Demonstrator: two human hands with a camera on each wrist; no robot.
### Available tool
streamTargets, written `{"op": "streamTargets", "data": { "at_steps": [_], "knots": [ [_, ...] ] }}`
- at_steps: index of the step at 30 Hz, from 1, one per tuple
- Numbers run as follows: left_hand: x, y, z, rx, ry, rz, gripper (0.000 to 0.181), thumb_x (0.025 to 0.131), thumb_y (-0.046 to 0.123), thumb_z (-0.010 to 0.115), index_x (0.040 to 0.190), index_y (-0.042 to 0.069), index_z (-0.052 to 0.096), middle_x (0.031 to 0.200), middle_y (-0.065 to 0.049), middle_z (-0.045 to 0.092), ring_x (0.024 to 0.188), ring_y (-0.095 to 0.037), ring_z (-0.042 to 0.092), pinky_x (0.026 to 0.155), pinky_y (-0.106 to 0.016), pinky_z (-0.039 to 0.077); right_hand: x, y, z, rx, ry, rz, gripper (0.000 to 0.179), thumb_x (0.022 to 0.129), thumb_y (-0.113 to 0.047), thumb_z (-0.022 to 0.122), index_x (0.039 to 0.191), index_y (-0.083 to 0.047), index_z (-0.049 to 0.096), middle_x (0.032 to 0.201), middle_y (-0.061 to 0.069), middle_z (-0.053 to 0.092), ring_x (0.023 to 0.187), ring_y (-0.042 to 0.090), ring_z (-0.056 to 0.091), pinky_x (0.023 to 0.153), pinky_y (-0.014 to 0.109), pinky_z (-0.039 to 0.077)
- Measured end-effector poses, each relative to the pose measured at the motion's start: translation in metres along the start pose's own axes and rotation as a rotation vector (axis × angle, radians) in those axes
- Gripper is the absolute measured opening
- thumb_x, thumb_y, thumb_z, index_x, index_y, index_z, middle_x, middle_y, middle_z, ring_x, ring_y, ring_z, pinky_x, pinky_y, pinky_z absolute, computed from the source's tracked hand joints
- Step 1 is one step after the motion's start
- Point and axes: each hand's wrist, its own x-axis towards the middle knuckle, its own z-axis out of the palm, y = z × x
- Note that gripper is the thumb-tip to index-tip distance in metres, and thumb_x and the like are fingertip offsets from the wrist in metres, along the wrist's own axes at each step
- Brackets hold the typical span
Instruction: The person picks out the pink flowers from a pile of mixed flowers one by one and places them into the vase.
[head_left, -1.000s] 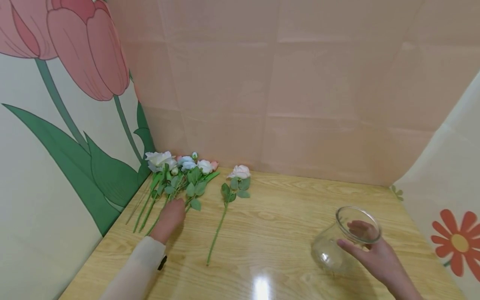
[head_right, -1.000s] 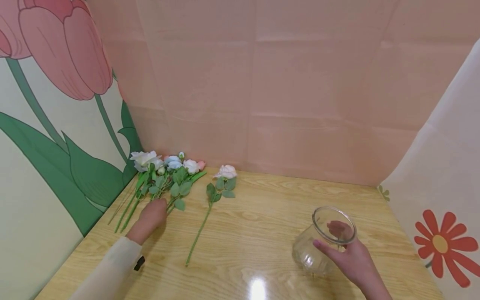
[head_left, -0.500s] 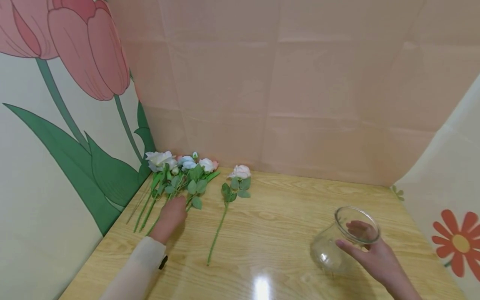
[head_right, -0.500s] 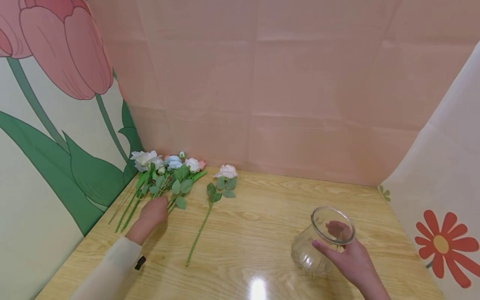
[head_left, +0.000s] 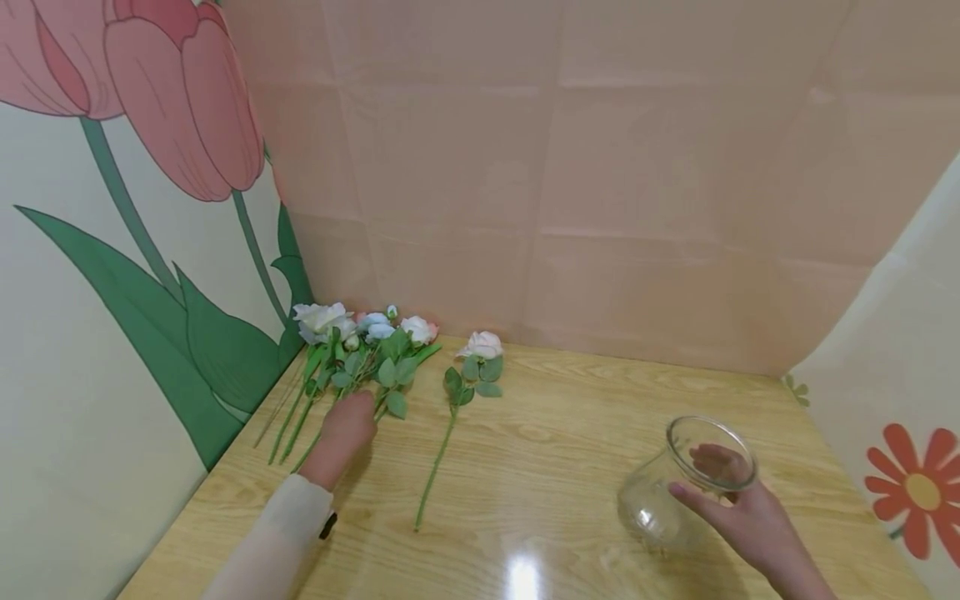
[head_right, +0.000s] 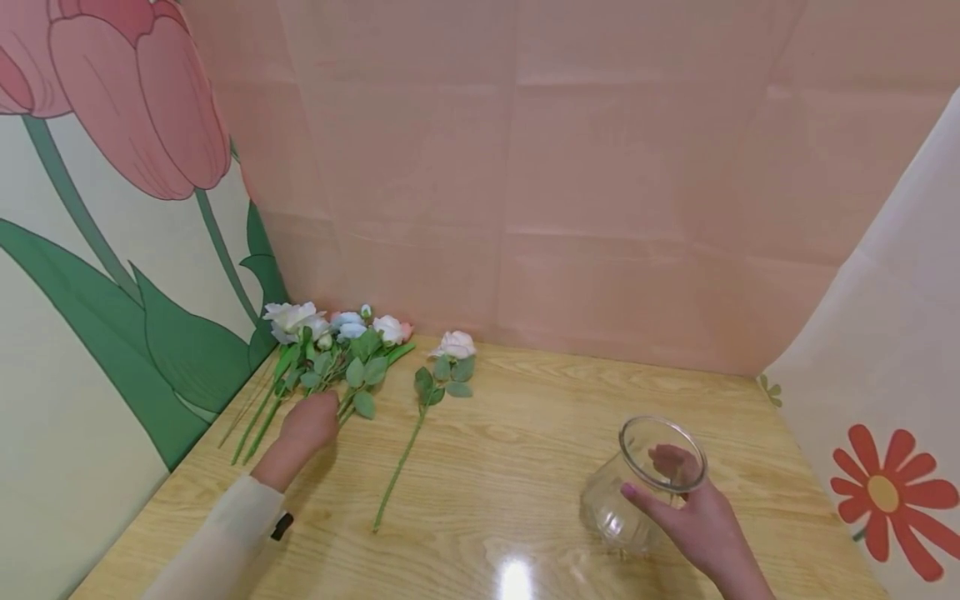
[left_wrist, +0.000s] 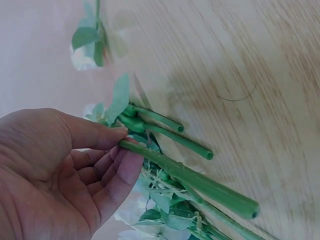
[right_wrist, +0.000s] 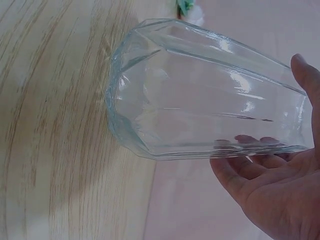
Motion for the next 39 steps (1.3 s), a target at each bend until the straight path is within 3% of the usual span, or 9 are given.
{"op": "streamTargets", "data": {
  "at_steps": [3,7,14,18,20,24,27,34,39],
  "knots": [
    [0.001,0.001,0.000,0.008,0.012,0.006,0.009,0.090,-0.006,0.061,0.097,-0.002,0.064,0.083,-0.012,0.064,0.076,-0.031,0.066,0.066,-0.042,0.056,-0.001,0.000,0.001,0.002,-0.001,0.006,0.070,0.094,-0.034,0.074,0.146,-0.002,0.040,0.142,0.029,0.053,0.125,0.052,0.049,0.089,0.067,0.045],
    [0.000,0.004,-0.002,0.019,0.039,0.015,0.009,0.088,-0.006,0.063,0.096,-0.001,0.064,0.082,-0.013,0.065,0.077,-0.032,0.066,0.068,-0.044,0.057,-0.001,-0.001,0.001,-0.022,0.006,0.005,0.069,0.093,-0.036,0.074,0.146,-0.004,0.042,0.141,0.027,0.055,0.125,0.049,0.052,0.090,0.053,0.049],
    [-0.004,0.012,-0.007,0.017,0.059,0.025,0.009,0.088,-0.006,0.063,0.096,-0.002,0.064,0.082,-0.012,0.063,0.077,-0.032,0.065,0.068,-0.045,0.056,-0.003,-0.005,0.003,-0.015,-0.005,-0.002,0.070,0.093,-0.036,0.074,0.146,-0.003,0.041,0.140,0.028,0.055,0.124,0.051,0.052,0.090,0.058,0.049],
    [-0.004,0.014,-0.005,0.039,0.092,0.058,0.008,0.086,-0.006,0.064,0.092,-0.002,0.063,0.080,-0.013,0.062,0.075,-0.032,0.064,0.065,-0.045,0.056,-0.004,-0.008,0.004,-0.040,0.020,-0.022,0.067,0.091,-0.035,0.076,0.144,-0.006,0.046,0.138,0.024,0.059,0.121,0.045,0.056,0.088,0.025,0.049],
    [-0.004,0.015,-0.004,0.051,0.107,0.076,0.008,0.085,-0.007,0.064,0.092,-0.003,0.064,0.081,-0.015,0.063,0.076,-0.033,0.065,0.066,-0.045,0.057,-0.005,-0.009,0.005,-0.050,0.031,-0.030,0.066,0.091,-0.035,0.077,0.142,-0.006,0.047,0.136,0.023,0.060,0.120,0.043,0.057,0.082,0.016,0.045],
    [-0.003,0.018,-0.001,0.039,0.111,0.079,0.008,0.087,-0.007,0.064,0.094,-0.004,0.065,0.082,-0.015,0.064,0.078,-0.033,0.066,0.068,-0.044,0.057,-0.006,-0.011,0.007,-0.024,0.022,-0.048,0.067,0.091,-0.034,0.076,0.143,-0.005,0.046,0.137,0.026,0.058,0.121,0.050,0.056,0.090,0.046,0.055],
    [-0.003,0.021,0.001,0.030,0.121,0.082,0.007,0.087,-0.007,0.064,0.094,-0.004,0.065,0.082,-0.014,0.064,0.079,-0.034,0.066,0.070,-0.044,0.057,-0.007,-0.013,0.009,-0.004,0.009,-0.051,0.068,0.093,-0.033,0.075,0.145,-0.003,0.043,0.139,0.029,0.056,0.122,0.056,0.053,0.090,0.070,0.047],
    [-0.005,0.033,0.001,0.085,0.143,0.101,0.019,0.088,-0.004,0.065,0.106,-0.006,0.069,0.086,-0.014,0.067,0.076,-0.030,0.066,0.068,-0.042,0.057,-0.009,-0.018,0.011,0.012,0.005,-0.046,0.069,0.093,-0.033,0.075,0.145,-0.002,0.043,0.138,0.030,0.056,0.122,0.056,0.053,0.090,0.073,0.044],
    [-0.003,0.041,0.003,0.016,0.118,0.067,0.013,0.088,-0.005,0.063,0.100,-0.004,0.067,0.084,-0.013,0.066,0.071,-0.029,0.065,0.059,-0.041,0.055,-0.011,-0.020,0.013,0.022,-0.002,-0.046,0.071,0.093,-0.034,0.075,0.146,-0.002,0.041,0.138,0.030,0.056,0.122,0.057,0.053,0.090,0.074,0.044]
  ]
}}
